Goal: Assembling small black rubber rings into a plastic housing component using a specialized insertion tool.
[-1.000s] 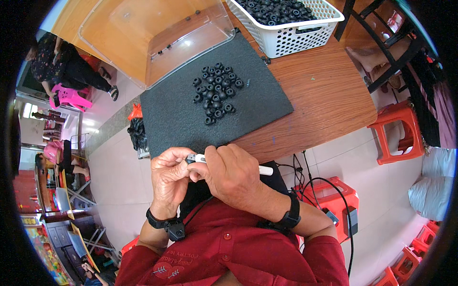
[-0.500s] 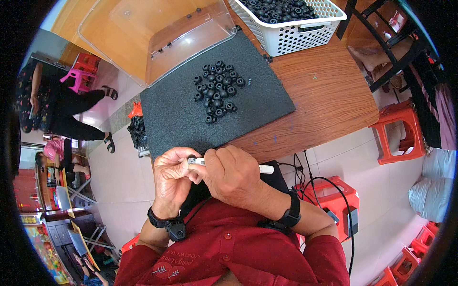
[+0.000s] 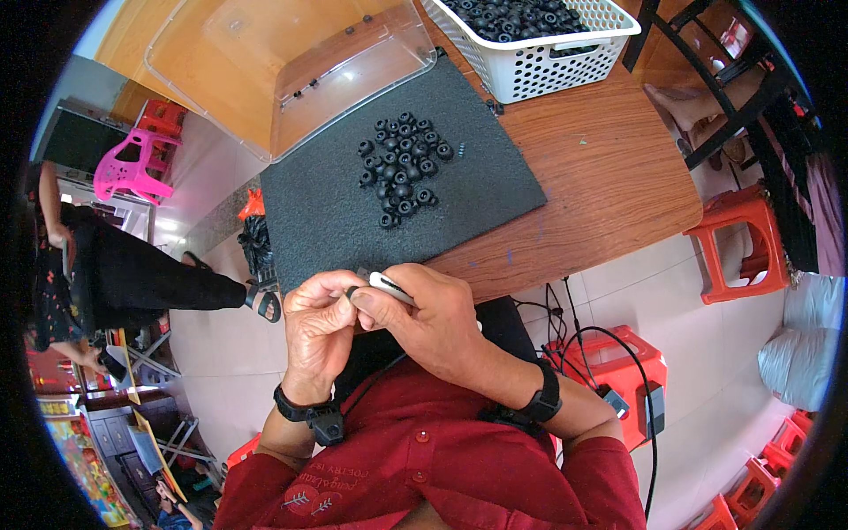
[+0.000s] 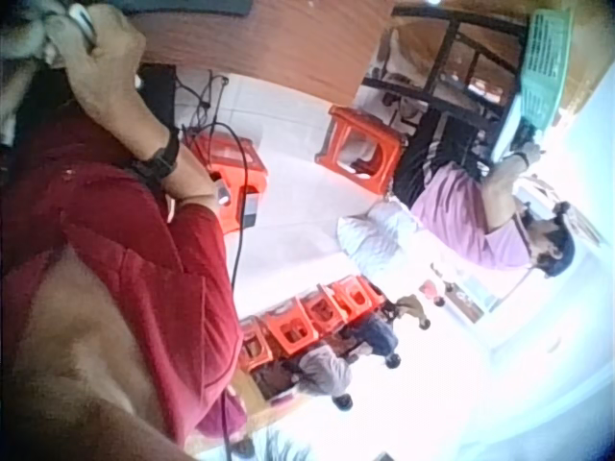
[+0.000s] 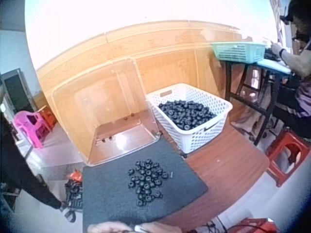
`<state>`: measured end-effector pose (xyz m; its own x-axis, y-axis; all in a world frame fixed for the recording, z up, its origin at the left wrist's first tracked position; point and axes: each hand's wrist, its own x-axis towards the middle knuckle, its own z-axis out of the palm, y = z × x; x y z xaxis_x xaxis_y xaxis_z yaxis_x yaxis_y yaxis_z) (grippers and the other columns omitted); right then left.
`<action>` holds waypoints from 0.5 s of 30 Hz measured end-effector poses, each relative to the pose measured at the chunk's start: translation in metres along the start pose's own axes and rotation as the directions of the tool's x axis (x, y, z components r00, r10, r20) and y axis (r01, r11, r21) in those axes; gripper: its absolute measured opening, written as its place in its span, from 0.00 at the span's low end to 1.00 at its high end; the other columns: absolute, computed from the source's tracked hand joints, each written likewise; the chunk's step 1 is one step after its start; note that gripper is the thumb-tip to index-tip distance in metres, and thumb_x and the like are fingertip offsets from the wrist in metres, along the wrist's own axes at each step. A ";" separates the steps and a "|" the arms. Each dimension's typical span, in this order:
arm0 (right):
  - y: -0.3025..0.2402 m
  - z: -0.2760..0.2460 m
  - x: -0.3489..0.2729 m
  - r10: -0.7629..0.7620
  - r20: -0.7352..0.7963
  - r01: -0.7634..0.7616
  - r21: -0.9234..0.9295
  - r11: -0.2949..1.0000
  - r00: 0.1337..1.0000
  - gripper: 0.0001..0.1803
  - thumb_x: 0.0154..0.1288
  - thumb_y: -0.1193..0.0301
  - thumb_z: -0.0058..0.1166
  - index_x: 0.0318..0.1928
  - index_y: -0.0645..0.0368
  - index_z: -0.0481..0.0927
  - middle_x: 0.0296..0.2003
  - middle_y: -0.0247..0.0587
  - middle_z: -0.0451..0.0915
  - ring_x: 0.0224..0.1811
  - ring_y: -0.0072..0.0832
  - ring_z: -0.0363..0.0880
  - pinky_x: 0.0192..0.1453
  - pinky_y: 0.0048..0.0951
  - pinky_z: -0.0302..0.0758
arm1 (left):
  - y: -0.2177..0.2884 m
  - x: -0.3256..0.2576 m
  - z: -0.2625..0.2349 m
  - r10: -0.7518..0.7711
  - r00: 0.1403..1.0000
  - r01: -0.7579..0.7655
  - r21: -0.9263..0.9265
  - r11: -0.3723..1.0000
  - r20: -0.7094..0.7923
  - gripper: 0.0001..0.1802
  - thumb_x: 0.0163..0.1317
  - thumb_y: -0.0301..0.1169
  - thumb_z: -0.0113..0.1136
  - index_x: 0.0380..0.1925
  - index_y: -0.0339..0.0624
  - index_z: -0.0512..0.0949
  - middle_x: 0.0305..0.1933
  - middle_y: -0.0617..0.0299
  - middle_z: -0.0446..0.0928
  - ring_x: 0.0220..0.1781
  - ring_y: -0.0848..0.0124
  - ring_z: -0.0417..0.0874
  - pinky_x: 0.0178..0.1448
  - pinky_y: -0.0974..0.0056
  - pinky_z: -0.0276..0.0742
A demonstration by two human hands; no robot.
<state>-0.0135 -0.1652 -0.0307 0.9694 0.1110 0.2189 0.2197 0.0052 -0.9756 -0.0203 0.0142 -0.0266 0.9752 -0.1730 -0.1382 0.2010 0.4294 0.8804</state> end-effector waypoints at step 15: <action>-0.007 -0.005 -0.002 0.114 0.068 -0.123 0.143 0.982 0.991 0.10 0.69 0.70 0.61 0.34 0.65 0.81 0.25 0.38 0.81 0.26 0.21 0.76 0.30 0.29 0.72 | 0.000 0.003 -0.002 -0.008 0.998 0.008 0.007 1.000 0.063 0.17 0.58 0.31 0.73 0.42 0.28 0.83 0.35 0.51 0.83 0.32 0.66 0.84 0.40 0.64 0.81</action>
<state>-0.0162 -0.1704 -0.0237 0.9784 0.1786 0.1040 0.0807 0.1334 -0.9878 -0.0172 0.0153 -0.0273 0.9657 -0.2320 -0.1164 0.2077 0.4220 0.8825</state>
